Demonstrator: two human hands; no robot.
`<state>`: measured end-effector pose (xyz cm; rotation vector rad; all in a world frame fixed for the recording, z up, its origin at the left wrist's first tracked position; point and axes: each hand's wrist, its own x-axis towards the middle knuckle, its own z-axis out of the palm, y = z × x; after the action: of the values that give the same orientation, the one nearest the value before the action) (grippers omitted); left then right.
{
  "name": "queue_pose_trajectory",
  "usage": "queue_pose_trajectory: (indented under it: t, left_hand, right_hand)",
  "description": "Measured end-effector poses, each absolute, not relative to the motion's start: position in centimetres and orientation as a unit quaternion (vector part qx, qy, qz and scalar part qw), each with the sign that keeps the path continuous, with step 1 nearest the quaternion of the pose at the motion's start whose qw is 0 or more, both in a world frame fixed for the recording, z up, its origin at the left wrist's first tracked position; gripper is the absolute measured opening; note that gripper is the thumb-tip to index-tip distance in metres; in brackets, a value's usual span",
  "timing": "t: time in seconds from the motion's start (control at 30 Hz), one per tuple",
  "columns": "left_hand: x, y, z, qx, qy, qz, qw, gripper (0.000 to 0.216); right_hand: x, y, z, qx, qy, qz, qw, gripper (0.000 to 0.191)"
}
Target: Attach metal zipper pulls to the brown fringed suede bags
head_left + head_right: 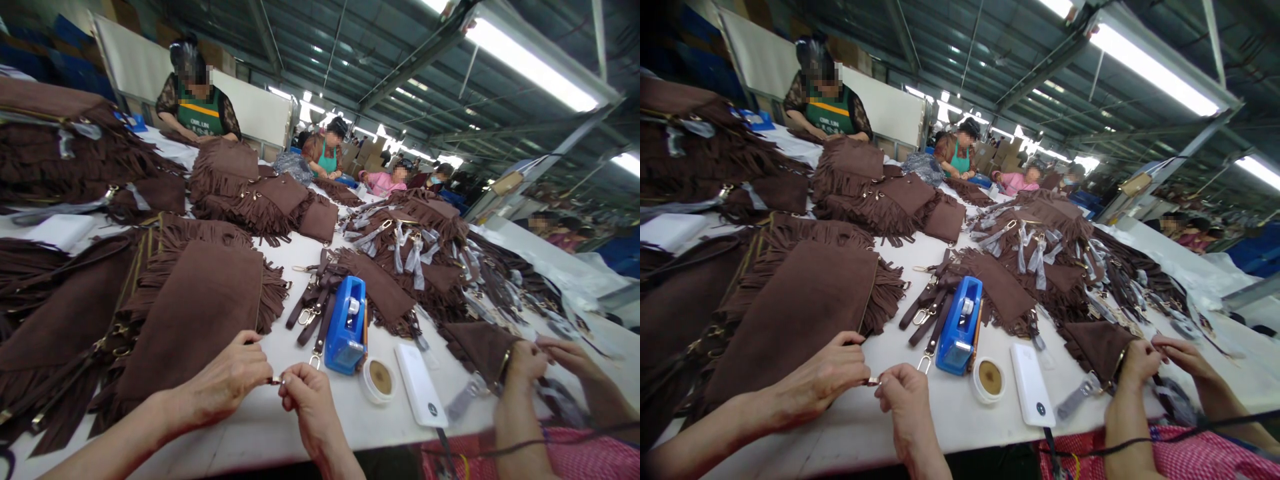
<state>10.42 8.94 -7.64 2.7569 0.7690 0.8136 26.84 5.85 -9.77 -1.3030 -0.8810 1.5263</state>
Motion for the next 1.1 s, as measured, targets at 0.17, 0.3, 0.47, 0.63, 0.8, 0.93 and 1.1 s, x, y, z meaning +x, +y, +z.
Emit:
queue_pose_trajectory:
  t: [0.17, 0.3, 0.47, 0.63, 0.8, 0.93, 1.1]
  left_hand:
    - [10.0, 8.8, -7.5, 0.921, 0.269, 0.257, 0.112, 0.033]
    - [10.0, 8.6, -7.9, 0.921, 0.272, 0.255, 0.113, 0.035]
    - [10.1, 7.8, -9.1, 0.918, 0.27, 0.29, 0.035, 0.035]
    - [10.2, 7.0, -9.5, 0.915, 0.284, 0.287, 0.012, 0.032]
    - [10.2, 6.9, -8.8, 0.908, 0.312, 0.274, 0.049, 0.022]
    - [10.1, 6.7, -9.1, 0.91, 0.288, 0.297, 0.023, 0.034]
    - [10.5, 6.6, -9.1, 0.901, 0.298, 0.314, 0.011, 0.037]
  right_hand:
    - [26.9, 5.2, -9.4, -0.472, -0.264, 0.719, 0.437, 0.019]
    - [26.4, 4.9, -9.6, -0.479, -0.251, 0.689, 0.482, 0.021]
    - [25.9, 4.7, -10.3, -0.493, -0.233, 0.686, 0.482, 0.02]
    - [26.0, 3.7, -11.2, -0.505, -0.299, 0.634, 0.503, 0.022]
    - [25.6, 2.2, -11.9, -0.553, -0.432, 0.478, 0.529, 0.024]
    - [25.4, 1.7, -12.2, -0.57, -0.457, 0.459, 0.506, 0.022]
    - [25.2, 1.1, -12.6, -0.561, -0.594, 0.282, 0.503, 0.019]
